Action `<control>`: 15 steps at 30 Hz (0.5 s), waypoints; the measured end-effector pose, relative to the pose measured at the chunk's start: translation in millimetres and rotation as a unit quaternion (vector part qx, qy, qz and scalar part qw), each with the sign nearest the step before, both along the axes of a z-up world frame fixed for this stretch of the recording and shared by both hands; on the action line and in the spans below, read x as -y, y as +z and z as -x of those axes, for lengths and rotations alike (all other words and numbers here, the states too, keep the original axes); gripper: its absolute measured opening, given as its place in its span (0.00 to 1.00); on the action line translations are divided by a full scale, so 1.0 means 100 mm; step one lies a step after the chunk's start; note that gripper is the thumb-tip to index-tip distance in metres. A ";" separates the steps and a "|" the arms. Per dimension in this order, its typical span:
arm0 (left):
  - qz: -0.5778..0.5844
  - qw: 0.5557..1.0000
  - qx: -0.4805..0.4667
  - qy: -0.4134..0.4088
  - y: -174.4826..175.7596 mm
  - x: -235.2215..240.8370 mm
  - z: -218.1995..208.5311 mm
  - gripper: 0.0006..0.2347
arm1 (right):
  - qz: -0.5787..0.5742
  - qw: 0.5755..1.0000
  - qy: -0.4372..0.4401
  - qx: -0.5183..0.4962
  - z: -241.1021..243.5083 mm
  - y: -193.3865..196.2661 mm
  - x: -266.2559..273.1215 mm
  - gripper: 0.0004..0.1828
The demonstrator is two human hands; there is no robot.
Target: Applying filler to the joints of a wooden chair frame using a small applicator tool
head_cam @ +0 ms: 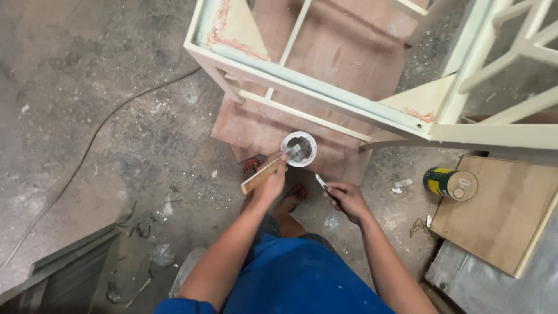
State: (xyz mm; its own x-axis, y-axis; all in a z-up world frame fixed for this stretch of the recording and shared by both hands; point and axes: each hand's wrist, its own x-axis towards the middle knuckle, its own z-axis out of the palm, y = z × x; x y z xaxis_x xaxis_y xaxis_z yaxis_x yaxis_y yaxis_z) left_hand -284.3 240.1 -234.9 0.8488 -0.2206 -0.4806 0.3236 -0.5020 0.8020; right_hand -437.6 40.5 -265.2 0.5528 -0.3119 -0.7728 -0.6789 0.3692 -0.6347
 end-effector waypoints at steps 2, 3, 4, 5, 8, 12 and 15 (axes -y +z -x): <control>-0.003 1.000 -0.003 0.003 0.00 -0.09 0.02 0.15 | 0.003 1.000 -0.004 -0.010 0.28 0.12 0.13 0.16; -0.055 0.994 -0.021 -0.090 0.06 -0.17 0.04 0.23 | 0.012 1.000 -0.025 -0.014 0.43 0.18 0.20 0.15; -0.106 0.977 -0.038 -0.181 0.12 -0.24 0.06 0.32 | 0.022 0.999 -0.045 -0.017 0.58 0.25 0.28 0.13; -0.105 0.977 -0.034 -0.184 0.39 -0.23 0.18 0.32 | 0.023 0.998 -0.049 -0.013 0.77 0.22 0.36 0.13; -0.044 0.908 -0.127 -0.397 1.27 -0.11 0.34 0.21 | 0.049 0.994 -0.090 -0.035 1.31 0.15 0.56 0.15; -0.020 0.840 0.127 -0.528 2.28 0.26 -0.17 0.19 | 0.057 0.979 -0.167 -0.098 1.96 -0.07 0.61 0.14; -0.010 0.833 0.316 -0.455 2.57 0.46 -0.81 0.20 | 0.077 0.969 -0.221 -0.081 2.34 -0.38 0.51 0.08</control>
